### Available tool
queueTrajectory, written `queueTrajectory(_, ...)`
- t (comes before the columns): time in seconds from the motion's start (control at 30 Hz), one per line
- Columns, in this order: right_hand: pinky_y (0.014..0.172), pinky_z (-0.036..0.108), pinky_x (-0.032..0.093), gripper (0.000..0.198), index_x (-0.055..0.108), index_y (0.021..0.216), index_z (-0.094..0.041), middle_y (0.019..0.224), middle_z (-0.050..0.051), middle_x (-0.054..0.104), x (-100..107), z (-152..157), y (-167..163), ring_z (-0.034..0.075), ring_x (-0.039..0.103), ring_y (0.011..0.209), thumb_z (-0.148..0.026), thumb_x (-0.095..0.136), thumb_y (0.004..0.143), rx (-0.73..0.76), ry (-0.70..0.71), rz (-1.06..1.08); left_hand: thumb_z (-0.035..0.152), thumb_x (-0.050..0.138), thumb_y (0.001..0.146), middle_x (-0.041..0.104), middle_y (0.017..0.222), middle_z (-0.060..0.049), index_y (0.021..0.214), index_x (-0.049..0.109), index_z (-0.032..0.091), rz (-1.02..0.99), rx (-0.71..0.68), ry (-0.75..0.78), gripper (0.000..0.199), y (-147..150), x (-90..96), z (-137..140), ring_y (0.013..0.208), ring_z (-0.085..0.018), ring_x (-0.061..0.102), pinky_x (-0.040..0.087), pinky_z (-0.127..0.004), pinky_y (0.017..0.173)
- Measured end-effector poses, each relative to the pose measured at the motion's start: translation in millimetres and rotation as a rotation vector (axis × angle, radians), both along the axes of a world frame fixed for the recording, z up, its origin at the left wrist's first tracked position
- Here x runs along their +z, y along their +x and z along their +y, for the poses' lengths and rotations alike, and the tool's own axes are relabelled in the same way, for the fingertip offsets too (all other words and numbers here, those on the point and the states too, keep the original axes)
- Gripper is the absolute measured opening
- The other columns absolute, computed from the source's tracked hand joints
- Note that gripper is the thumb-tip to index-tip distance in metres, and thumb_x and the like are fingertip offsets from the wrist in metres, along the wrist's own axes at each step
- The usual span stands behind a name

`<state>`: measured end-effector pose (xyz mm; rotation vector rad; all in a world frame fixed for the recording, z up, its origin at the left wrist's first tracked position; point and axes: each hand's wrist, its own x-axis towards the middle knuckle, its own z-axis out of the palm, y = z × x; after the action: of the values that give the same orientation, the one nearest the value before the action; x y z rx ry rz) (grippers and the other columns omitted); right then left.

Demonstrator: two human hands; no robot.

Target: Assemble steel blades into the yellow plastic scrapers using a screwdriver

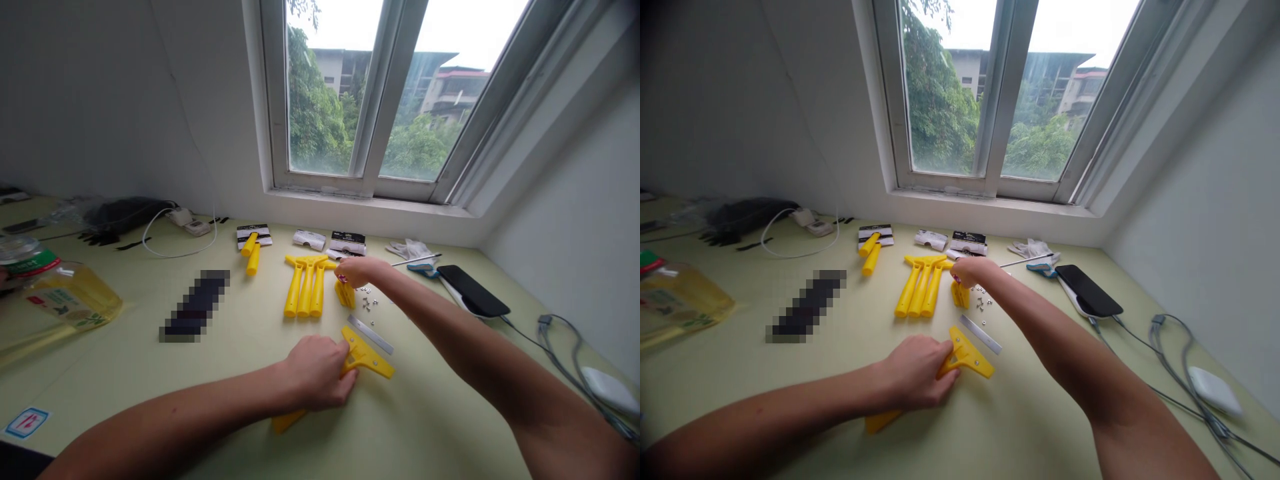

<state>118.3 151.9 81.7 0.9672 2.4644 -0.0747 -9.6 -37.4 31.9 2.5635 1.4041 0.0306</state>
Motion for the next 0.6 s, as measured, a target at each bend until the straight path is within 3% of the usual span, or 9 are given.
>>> queueTrajectory(0.17,0.058,0.023,0.038,0.040,0.060,0.110,-0.018,0.111,0.012,0.057,4,-5,10,0.018,0.057,0.080,-0.010,0.058,0.070,-0.046,0.054,0.123,0.050,0.034,0.087,0.067,0.075,-0.009,0.086,0.055,0.020,-0.001,-0.001,0.012,0.037,0,-0.2,0,0.064,-0.026,0.065,0.050,-0.035,0.055)
queueTrajectory(0.27,0.061,0.023,0.038,0.034,0.060,0.106,-0.020,0.103,0.009,0.061,9,-16,24,0.019,0.057,0.085,-0.013,0.057,0.073,-0.071,0.073,0.190,0.050,0.034,0.087,0.067,0.075,-0.009,0.086,0.056,0.020,-0.004,-0.007,0.014,0.038,-1,-0.3,0,0.063,-0.026,0.064,0.050,-0.035,0.055)
queueTrajectory(0.37,0.060,0.024,0.036,0.020,0.064,0.094,-0.021,0.088,0.006,0.065,10,-37,44,0.018,0.057,0.077,-0.021,0.057,0.076,-0.112,0.053,0.212,0.050,0.034,0.087,0.067,0.076,-0.009,0.086,0.056,0.020,-0.012,-0.021,0.008,0.038,-1,0.6,-2,0.064,-0.025,0.065,0.050,-0.034,0.055)
queueTrajectory(0.6,0.048,0.024,0.033,0.020,0.070,0.078,-0.020,0.074,0.005,0.068,-14,-92,74,0.015,0.056,0.061,-0.036,0.062,0.071,-0.229,-0.078,0.223,0.050,0.035,0.088,0.068,0.079,-0.010,0.086,0.056,0.020,-0.019,-0.016,-0.008,0.037,0,1.1,-4,0.069,-0.026,0.065,0.050,-0.035,0.060)
